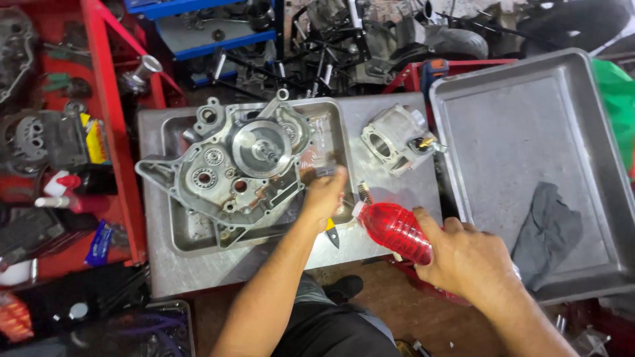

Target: Cleaning a motorcycle engine casing using a brush and solvent

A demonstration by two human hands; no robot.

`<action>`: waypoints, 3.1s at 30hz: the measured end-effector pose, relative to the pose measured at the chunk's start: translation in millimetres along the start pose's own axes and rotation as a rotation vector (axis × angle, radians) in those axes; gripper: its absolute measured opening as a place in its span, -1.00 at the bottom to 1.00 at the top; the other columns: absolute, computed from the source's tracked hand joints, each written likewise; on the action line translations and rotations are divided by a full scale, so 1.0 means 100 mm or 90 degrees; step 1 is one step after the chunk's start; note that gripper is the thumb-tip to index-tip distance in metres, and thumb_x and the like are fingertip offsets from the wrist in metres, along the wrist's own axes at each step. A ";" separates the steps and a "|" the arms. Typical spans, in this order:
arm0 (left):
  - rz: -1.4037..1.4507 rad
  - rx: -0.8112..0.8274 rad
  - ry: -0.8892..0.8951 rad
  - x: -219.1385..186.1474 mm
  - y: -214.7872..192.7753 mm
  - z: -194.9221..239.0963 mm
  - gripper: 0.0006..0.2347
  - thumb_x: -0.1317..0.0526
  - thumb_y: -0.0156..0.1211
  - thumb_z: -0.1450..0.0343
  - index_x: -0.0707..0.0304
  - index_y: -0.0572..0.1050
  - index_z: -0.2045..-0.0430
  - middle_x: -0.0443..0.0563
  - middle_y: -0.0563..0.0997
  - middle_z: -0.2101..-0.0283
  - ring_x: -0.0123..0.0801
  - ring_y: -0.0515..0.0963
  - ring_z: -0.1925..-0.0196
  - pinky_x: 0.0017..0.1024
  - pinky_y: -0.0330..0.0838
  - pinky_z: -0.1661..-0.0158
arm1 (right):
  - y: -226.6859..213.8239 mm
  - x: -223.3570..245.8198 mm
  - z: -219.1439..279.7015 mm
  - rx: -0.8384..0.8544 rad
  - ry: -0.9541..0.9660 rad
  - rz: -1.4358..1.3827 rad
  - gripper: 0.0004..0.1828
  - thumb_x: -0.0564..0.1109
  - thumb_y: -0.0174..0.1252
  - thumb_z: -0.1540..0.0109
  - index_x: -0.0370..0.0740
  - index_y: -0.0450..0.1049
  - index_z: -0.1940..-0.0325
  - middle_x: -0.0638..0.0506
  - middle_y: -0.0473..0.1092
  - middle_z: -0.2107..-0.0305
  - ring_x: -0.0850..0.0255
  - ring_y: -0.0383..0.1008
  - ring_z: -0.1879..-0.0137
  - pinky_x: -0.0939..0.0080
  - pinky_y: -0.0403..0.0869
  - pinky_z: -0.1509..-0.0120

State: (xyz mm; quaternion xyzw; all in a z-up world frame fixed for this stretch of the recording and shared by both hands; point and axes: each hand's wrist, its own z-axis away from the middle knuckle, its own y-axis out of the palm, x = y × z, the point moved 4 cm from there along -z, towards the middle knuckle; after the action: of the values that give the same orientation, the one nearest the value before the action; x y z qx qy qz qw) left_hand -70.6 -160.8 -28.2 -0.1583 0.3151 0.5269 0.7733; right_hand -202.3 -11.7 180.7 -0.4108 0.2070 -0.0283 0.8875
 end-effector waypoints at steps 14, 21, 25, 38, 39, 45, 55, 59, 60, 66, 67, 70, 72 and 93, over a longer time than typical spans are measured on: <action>0.084 0.004 0.125 0.30 0.10 -0.35 -0.56 -0.12 -0.05 -0.54 0.24 0.54 0.54 0.04 0.37 0.76 -0.36 0.39 0.81 -0.59 0.32 0.75 | 0.11 -0.10 0.23 -0.133 0.027 -0.067 -0.10 0.34 0.13 0.01 0.28 0.16 -0.43 -0.04 0.50 0.30 -0.10 0.64 0.11 -0.17 0.63 0.13; 0.295 0.192 0.000 0.25 0.13 -0.36 -0.56 -0.10 -0.19 -0.59 0.25 0.57 0.15 0.17 0.69 0.22 -0.20 0.70 0.18 -0.35 0.61 0.12 | 0.20 -0.15 0.29 -0.152 0.048 -0.027 -0.07 0.36 0.15 0.04 0.31 0.16 -0.42 0.00 0.50 0.33 -0.03 0.64 0.13 -0.10 0.64 0.16; 0.301 0.215 0.004 0.25 0.16 -0.30 -0.57 -0.10 -0.17 -0.59 0.25 0.56 0.10 0.18 0.69 0.12 -0.19 0.70 0.07 -0.36 0.57 0.02 | 0.33 -0.17 0.27 -0.162 0.054 -0.014 -0.02 0.34 0.13 0.05 0.32 0.12 -0.47 -0.01 0.49 0.35 -0.03 0.64 0.16 -0.13 0.63 0.20; 0.343 0.214 0.014 0.37 0.13 -0.43 -0.60 -0.09 -0.13 -0.58 0.21 0.58 0.12 0.18 0.70 0.08 -0.11 0.70 0.01 -0.29 0.56 -0.05 | 0.37 -0.15 0.30 -0.059 0.031 -0.043 -0.06 0.36 0.12 0.00 0.33 0.09 -0.47 -0.02 0.51 0.27 -0.03 0.64 0.07 -0.12 0.64 0.12; 0.345 0.213 0.015 0.37 0.13 -0.43 -0.60 -0.08 -0.13 -0.58 0.22 0.58 0.12 0.19 0.70 0.08 -0.10 0.70 0.01 -0.29 0.57 -0.04 | 0.37 -0.14 0.31 -0.047 0.030 -0.054 -0.09 0.36 0.10 -0.02 0.33 0.09 -0.46 -0.02 0.51 0.26 -0.03 0.64 0.06 -0.11 0.64 0.11; 0.335 0.191 0.037 0.20 0.10 -0.27 -0.81 0.15 0.26 -0.44 0.18 0.60 0.14 0.14 0.69 0.10 -0.12 0.71 0.02 -0.27 0.56 -0.08 | 0.27 -0.09 0.36 -0.037 0.016 -0.067 -0.10 0.30 0.10 -0.04 0.28 0.08 -0.48 -0.07 0.51 0.27 -0.09 0.64 0.09 -0.14 0.63 0.10; -0.154 0.024 0.155 0.62 -0.05 -0.92 -0.58 -0.14 0.00 -0.55 0.24 0.61 0.37 0.21 0.60 0.51 -0.14 0.59 0.56 -0.27 0.52 0.63 | 0.26 -0.21 0.42 -0.121 0.057 -0.207 -0.03 0.38 0.30 0.09 0.21 0.24 -0.37 -0.09 0.54 0.29 -0.14 0.65 0.16 -0.19 0.62 0.14; -0.072 0.112 0.201 0.24 -0.01 -0.51 -0.80 0.17 -0.05 -0.54 0.24 0.53 0.32 0.07 0.52 0.54 -0.38 0.46 0.61 -0.52 0.29 0.59 | 0.26 -0.24 0.42 -0.165 0.031 -0.268 -0.08 0.25 0.24 0.08 0.13 0.25 -0.37 -0.18 0.52 0.30 -0.18 0.62 0.27 -0.20 0.56 0.29; 0.060 0.178 0.163 0.18 0.01 -0.39 -0.79 0.42 0.02 -0.49 0.25 0.50 0.04 0.00 0.55 0.35 -0.52 0.44 0.47 -0.59 0.26 0.44 | 0.26 -0.25 0.41 -0.150 0.010 -0.282 -0.03 0.22 0.20 0.09 0.11 0.21 -0.43 -0.22 0.51 0.26 -0.19 0.60 0.32 -0.20 0.52 0.40; -0.147 0.075 0.238 -0.14 0.09 -0.08 -0.53 0.01 -0.15 -0.63 0.24 0.27 0.71 0.02 0.23 0.76 -0.36 0.18 0.76 -0.41 0.02 0.71 | 0.32 -0.30 0.43 -0.159 -0.012 -0.279 -0.03 0.22 0.20 0.03 0.05 0.15 -0.46 -0.17 0.49 0.32 -0.13 0.58 0.36 -0.12 0.46 0.51; -0.153 0.078 0.240 -0.15 0.09 -0.08 -0.53 0.01 -0.15 -0.63 0.24 0.27 0.71 0.02 0.23 0.76 -0.36 0.18 0.76 -0.41 0.02 0.71 | 0.39 -0.30 0.43 -0.161 -0.008 -0.284 -0.03 0.22 0.20 0.03 0.05 0.15 -0.46 -0.17 0.49 0.32 -0.13 0.58 0.36 -0.12 0.46 0.51; -0.029 0.178 0.154 -0.17 0.12 -0.08 -0.87 0.26 0.10 -0.56 0.25 0.59 0.13 -0.08 0.49 0.36 -0.49 0.34 0.49 -0.57 0.18 0.52 | 0.43 -0.32 0.40 -0.243 -0.008 -0.293 -0.09 0.26 0.20 0.02 0.02 0.20 -0.38 -0.13 0.49 0.37 -0.13 0.58 0.39 -0.14 0.44 0.56; -0.139 0.077 0.114 -0.19 0.10 -0.03 -0.85 0.21 0.13 -0.57 0.27 0.58 0.14 -0.03 0.54 0.42 -0.54 0.37 0.51 -0.58 0.21 0.61 | 0.45 -0.34 0.40 -0.137 -0.007 -0.282 0.03 0.30 0.25 0.00 0.07 0.09 -0.50 -0.18 0.49 0.23 -0.10 0.59 0.28 -0.09 0.50 0.43; 0.023 0.166 0.294 0.02 -0.15 -0.37 -0.78 0.02 -0.02 -0.67 0.07 0.41 -0.08 -0.10 0.64 0.09 -0.59 0.69 0.16 -0.82 0.57 0.33 | 1.28 -0.20 -0.42 -0.409 0.049 -0.913 0.28 0.49 0.26 0.16 -0.16 0.06 -0.48 -0.20 0.32 -0.28 -0.17 0.37 -0.32 -0.14 0.33 -0.43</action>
State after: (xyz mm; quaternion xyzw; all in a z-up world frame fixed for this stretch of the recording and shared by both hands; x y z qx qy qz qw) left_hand -68.5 -186.5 -59.2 -0.1680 0.5508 0.4456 0.6855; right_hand -252.3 47.0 68.8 -0.6791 -0.0796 -0.5473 0.4827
